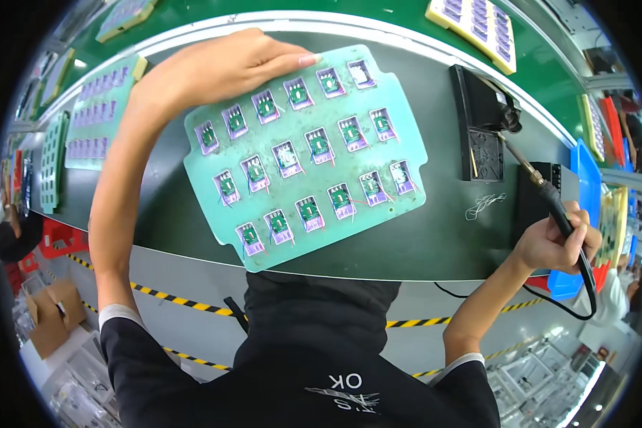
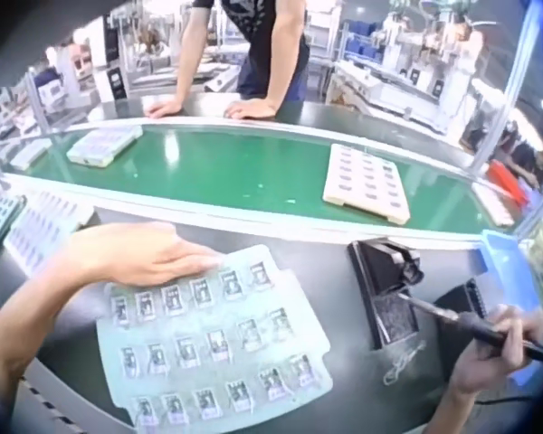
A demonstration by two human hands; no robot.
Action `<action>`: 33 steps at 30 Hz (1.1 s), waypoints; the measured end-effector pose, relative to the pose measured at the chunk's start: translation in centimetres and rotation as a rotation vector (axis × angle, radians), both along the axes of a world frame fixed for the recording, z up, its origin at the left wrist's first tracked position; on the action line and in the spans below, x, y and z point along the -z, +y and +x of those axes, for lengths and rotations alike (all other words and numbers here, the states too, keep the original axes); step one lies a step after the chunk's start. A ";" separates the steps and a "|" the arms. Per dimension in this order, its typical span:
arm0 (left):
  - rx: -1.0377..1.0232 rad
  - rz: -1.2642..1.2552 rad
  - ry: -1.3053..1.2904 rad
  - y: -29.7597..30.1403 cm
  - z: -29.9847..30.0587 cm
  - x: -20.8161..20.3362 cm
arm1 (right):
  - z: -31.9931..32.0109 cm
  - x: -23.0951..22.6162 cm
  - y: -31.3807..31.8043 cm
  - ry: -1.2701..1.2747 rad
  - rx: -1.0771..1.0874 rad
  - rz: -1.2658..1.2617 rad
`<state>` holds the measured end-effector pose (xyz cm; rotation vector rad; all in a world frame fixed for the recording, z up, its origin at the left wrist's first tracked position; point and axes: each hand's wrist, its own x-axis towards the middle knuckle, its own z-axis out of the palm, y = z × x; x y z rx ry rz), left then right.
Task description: Solder electronic components onto a tray of small circuit boards on an assembly line.
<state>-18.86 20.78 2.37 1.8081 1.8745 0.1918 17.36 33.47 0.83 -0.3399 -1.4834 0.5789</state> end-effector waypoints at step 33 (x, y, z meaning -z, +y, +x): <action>0.003 0.400 -0.431 -1.4 -4.0 6.2 | -1.8 0.7 -0.2 -0.023 0.110 -0.019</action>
